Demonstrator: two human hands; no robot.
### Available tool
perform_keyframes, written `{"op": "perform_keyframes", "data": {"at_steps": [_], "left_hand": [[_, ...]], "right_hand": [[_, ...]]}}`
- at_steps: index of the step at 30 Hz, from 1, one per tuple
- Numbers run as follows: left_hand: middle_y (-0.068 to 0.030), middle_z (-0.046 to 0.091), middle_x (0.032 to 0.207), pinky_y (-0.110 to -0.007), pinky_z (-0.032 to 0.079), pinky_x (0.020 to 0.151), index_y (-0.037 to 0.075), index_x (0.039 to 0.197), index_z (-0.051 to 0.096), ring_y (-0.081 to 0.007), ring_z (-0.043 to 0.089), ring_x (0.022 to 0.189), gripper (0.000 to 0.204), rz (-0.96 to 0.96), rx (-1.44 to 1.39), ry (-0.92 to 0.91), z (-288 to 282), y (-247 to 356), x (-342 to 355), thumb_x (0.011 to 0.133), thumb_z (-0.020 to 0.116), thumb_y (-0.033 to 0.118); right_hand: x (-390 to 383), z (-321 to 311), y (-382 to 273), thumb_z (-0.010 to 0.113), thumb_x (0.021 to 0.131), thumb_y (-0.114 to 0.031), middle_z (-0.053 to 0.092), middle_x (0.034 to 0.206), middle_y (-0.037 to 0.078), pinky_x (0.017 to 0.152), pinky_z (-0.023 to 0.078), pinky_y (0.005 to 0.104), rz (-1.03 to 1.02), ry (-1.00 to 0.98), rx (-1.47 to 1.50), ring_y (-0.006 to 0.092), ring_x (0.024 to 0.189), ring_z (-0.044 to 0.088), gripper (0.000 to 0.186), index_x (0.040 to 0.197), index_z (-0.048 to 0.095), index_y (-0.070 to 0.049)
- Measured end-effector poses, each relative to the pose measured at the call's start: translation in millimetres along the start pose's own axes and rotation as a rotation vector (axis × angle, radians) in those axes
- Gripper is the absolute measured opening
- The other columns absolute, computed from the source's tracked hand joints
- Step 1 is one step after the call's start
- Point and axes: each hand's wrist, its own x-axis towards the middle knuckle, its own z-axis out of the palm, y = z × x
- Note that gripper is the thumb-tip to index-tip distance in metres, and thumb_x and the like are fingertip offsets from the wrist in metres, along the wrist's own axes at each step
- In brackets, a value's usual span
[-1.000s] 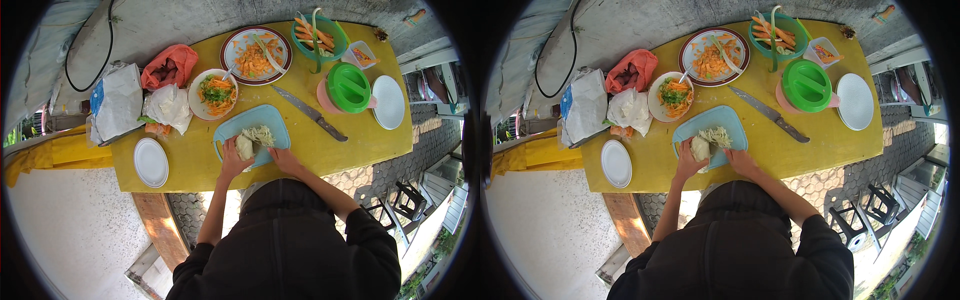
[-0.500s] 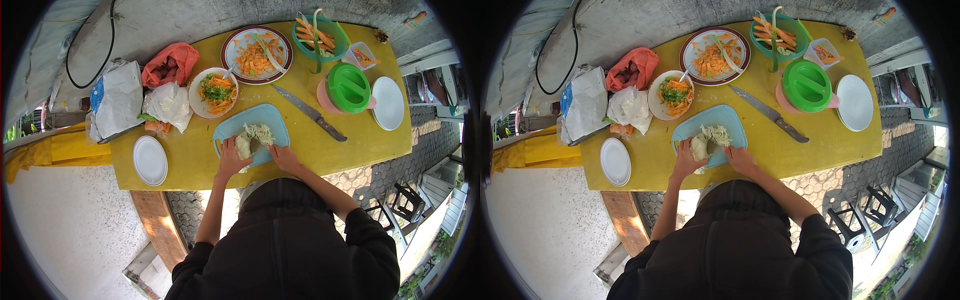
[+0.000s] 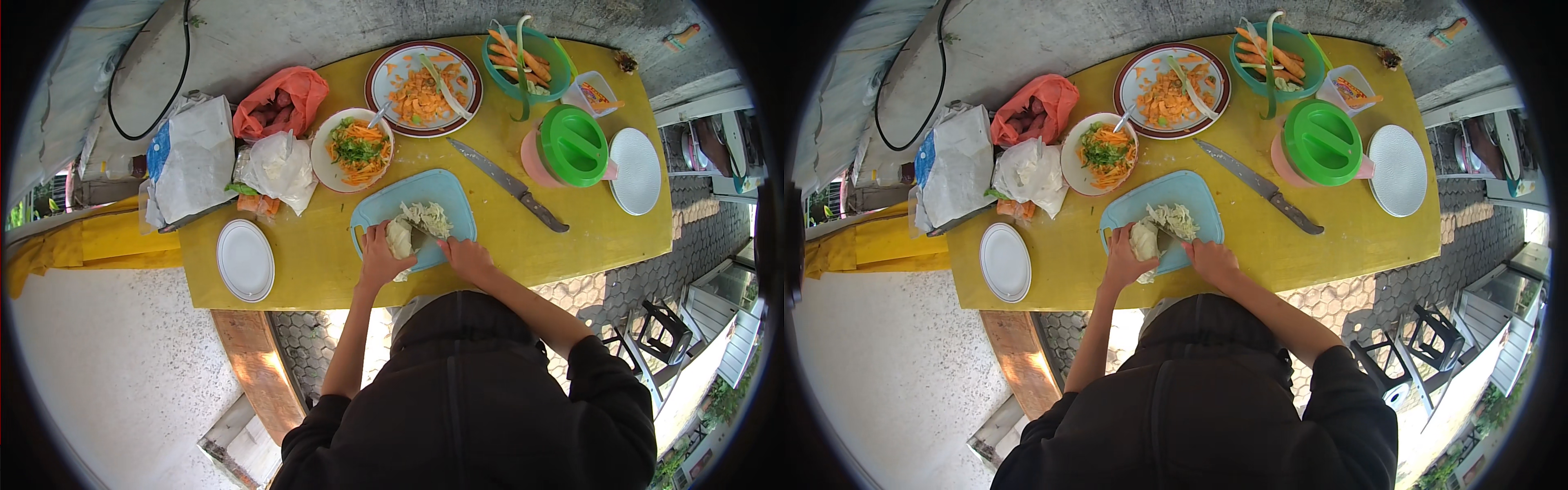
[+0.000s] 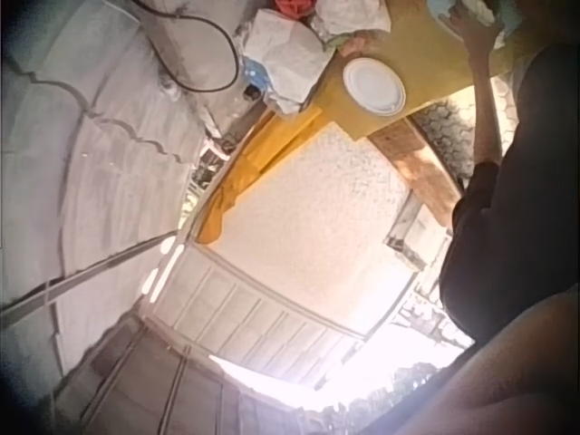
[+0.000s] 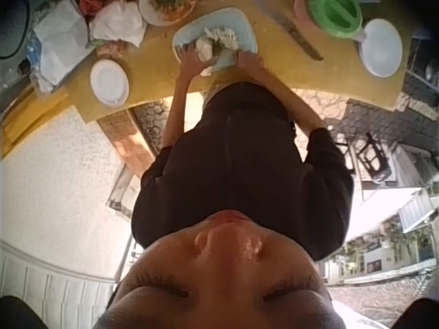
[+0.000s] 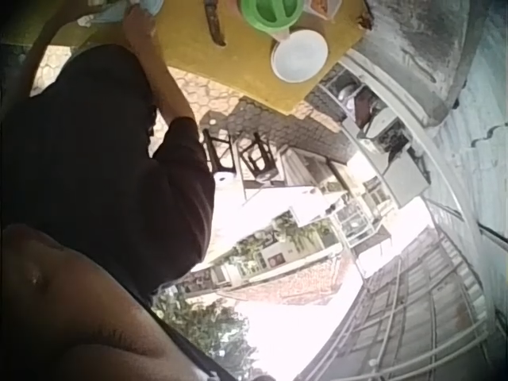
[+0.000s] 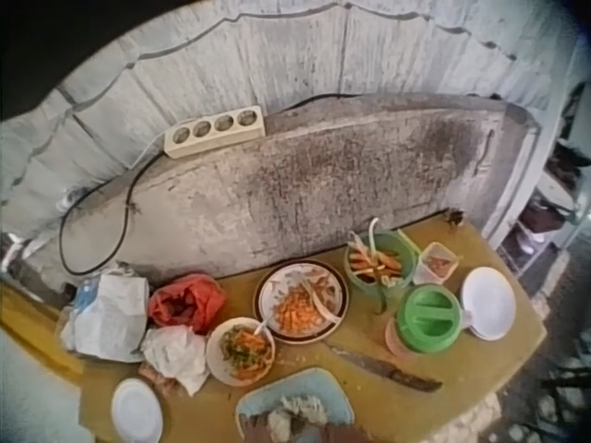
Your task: The recorder prepares various vegetables including chopping greens and slicing cabbage at an outdoor table.
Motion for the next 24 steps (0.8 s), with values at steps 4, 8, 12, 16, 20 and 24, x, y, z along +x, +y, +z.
{"op": "perform_keyframes", "data": {"at_steps": [4,8,12,16,20,24], "left_hand": [[-0.0193,0.042,0.111,-0.043,0.034,0.092,0.002,0.121,0.037,-0.0355,0.040,0.104,0.084,0.046,0.039,-0.071,-6.5,6.0,2.8,0.050,0.074,0.027],[-0.0199,0.043,0.112,-0.043,0.031,0.092,0.002,0.120,0.038,-0.0364,0.039,0.105,0.085,0.031,0.026,-0.161,-9.0,-6.2,-1.5,0.048,0.076,0.029],[-0.0201,0.042,0.112,-0.043,0.031,0.093,0.002,0.120,0.039,-0.0363,0.039,0.105,0.085,0.103,-0.028,-0.100,-9.1,-12.5,-7.0,0.048,0.075,0.028],[-0.0196,0.043,0.113,-0.043,0.031,0.093,0.002,0.120,0.039,-0.0362,0.039,0.105,0.084,0.052,0.005,-0.092,-9.2,-8.1,-7.5,0.049,0.075,0.030],[-0.0196,0.043,0.112,-0.043,0.030,0.093,0.002,0.120,0.039,-0.0359,0.039,0.104,0.084,-0.003,0.033,-0.129,-8.6,-5.6,-4.8,0.050,0.075,0.032],[-0.0197,0.043,0.111,-0.043,0.030,0.093,0.002,0.120,0.039,-0.0361,0.039,0.104,0.084,-0.021,0.044,-0.104,-9.1,-5.4,-2.9,0.049,0.075,0.033]], "right_hand": [[10.9,-1.2,-14.2,0.030,0.092,-0.043,0.060,0.068,0.021,0.059,0.049,0.0467,-0.017,0.031,-0.033,0.0384,0.067,0.061,0.050,0.080,0.057,-0.003],[14.2,2.9,-8.3,0.029,0.092,-0.044,0.059,0.069,0.022,0.060,0.049,0.0480,0.006,0.055,0.079,0.0392,0.068,0.060,0.050,0.081,0.057,-0.003],[6.6,2.6,-1.9,0.028,0.092,-0.044,0.059,0.072,0.023,0.063,0.047,0.0501,-0.002,0.030,0.206,0.0416,0.071,0.059,0.052,0.083,0.057,-0.002],[-2.1,7.0,-3.4,0.027,0.092,-0.044,0.059,0.075,0.024,0.067,0.046,0.0509,-0.050,-0.035,0.258,0.0416,0.073,0.058,0.053,0.084,0.056,-0.002],[1.6,10.6,-5.4,0.027,0.092,-0.044,0.059,0.077,0.024,0.066,0.046,0.0499,-0.005,-0.059,0.183,0.0407,0.073,0.058,0.052,0.084,0.056,-0.002],[10.3,11.0,-12.4,0.029,0.092,-0.044,0.060,0.075,0.021,0.064,0.048,0.0479,-0.056,-0.063,0.093,0.0393,0.072,0.060,0.050,0.082,0.057,-0.003]]}}
